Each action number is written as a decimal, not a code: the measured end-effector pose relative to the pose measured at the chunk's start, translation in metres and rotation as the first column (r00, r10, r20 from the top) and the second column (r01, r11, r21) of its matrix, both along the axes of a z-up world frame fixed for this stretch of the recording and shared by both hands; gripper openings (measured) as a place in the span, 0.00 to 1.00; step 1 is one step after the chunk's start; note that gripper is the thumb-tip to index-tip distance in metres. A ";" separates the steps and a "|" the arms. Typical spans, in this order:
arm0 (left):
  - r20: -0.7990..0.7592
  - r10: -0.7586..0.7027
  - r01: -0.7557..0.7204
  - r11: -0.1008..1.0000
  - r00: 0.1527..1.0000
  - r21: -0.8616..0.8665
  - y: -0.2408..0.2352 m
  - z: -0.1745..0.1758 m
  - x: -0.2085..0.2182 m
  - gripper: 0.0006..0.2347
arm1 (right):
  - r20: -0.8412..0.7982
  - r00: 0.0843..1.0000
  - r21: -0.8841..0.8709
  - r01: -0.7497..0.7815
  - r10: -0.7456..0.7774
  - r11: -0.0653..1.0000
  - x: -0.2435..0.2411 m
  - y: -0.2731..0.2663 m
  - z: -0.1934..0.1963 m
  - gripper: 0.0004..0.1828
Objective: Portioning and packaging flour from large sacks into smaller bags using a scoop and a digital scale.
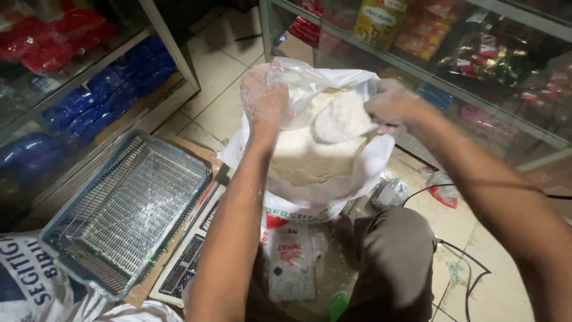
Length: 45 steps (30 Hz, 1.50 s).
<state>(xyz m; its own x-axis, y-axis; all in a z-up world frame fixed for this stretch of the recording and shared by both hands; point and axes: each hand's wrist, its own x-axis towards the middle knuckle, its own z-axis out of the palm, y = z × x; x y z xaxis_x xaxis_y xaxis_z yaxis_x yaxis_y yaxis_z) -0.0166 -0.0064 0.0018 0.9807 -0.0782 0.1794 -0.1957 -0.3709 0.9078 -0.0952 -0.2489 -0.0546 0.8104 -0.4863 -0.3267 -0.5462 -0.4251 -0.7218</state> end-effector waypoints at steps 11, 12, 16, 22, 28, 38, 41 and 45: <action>-0.263 -0.066 0.080 0.996 0.963 0.046 -0.028 0.014 0.016 0.19 | 0.069 0.994 -0.170 0.098 -0.087 0.981 -0.001 0.030 0.152 0.24; -0.260 -0.071 0.086 0.995 0.963 0.049 -0.032 0.014 0.016 0.19 | 0.072 0.993 -0.167 0.105 -0.094 0.980 0.005 0.033 0.146 0.24; -0.308 -0.084 0.106 0.993 0.948 0.055 -0.037 0.023 0.008 0.19 | 0.088 0.988 -0.232 -0.107 0.130 0.967 0.016 0.070 0.145 0.16; -0.313 -0.078 0.076 0.997 0.947 -0.018 -0.031 0.015 0.005 0.16 | -0.178 0.953 -0.700 -0.299 0.247 0.649 0.040 0.108 0.120 0.25; -0.292 -0.059 0.084 0.994 0.955 0.072 -0.012 0.019 0.010 0.06 | -0.057 0.899 -0.995 -0.088 0.434 0.052 0.061 0.098 0.080 0.14; -0.264 0.028 -0.057 0.993 0.964 -0.100 0.004 0.003 0.029 0.12 | 0.150 0.931 -0.975 0.084 0.334 0.204 0.015 0.024 0.079 0.24; -0.302 0.063 -0.131 0.969 0.951 -0.208 0.002 0.012 0.022 0.12 | -0.251 0.956 -0.892 -0.289 0.150 0.348 0.029 0.029 0.014 0.31; -0.301 0.191 -0.260 0.943 0.934 -0.209 -0.006 0.002 0.033 0.11 | -0.147 0.941 -0.859 -0.275 0.306 0.432 0.024 0.058 -0.036 0.20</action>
